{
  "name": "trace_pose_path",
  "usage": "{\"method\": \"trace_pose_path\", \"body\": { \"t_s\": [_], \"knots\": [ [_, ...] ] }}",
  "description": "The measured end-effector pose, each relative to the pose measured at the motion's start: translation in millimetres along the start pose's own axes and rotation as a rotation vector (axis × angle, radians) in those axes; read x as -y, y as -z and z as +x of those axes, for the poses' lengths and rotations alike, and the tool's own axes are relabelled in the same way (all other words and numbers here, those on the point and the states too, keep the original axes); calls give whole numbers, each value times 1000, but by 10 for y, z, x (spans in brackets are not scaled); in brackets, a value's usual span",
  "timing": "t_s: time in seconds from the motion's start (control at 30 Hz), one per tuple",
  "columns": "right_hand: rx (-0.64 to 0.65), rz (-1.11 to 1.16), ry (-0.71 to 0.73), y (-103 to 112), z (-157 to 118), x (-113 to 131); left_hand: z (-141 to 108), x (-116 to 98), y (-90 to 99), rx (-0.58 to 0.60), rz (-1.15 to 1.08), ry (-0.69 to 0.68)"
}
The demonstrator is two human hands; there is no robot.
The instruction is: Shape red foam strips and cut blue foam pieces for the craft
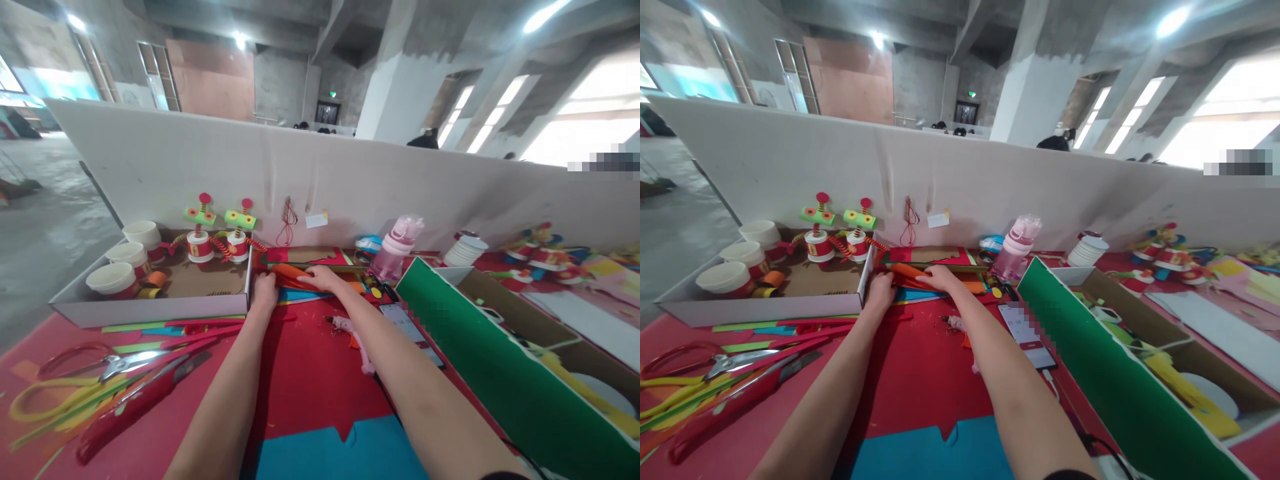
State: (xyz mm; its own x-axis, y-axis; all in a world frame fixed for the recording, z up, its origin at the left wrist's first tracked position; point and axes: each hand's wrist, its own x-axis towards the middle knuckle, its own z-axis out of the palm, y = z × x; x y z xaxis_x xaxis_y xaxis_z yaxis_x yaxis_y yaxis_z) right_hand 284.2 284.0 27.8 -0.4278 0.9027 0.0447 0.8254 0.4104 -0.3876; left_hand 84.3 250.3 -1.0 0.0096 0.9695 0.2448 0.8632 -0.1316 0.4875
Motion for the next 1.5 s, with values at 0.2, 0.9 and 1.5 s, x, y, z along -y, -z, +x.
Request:
{"method": "trace_pose_path", "body": {
  "t_s": [0.2,0.9,1.5],
  "knots": [
    [16,-152,63,-27,5,48,27,11,-27,-223,-157,-44],
    [-33,39,-86,-49,33,-22,14,-114,-116,120,-1397,465],
    [15,119,-58,-35,3,-31,30,-96,-163,108,-1452,489]
  ]
}}
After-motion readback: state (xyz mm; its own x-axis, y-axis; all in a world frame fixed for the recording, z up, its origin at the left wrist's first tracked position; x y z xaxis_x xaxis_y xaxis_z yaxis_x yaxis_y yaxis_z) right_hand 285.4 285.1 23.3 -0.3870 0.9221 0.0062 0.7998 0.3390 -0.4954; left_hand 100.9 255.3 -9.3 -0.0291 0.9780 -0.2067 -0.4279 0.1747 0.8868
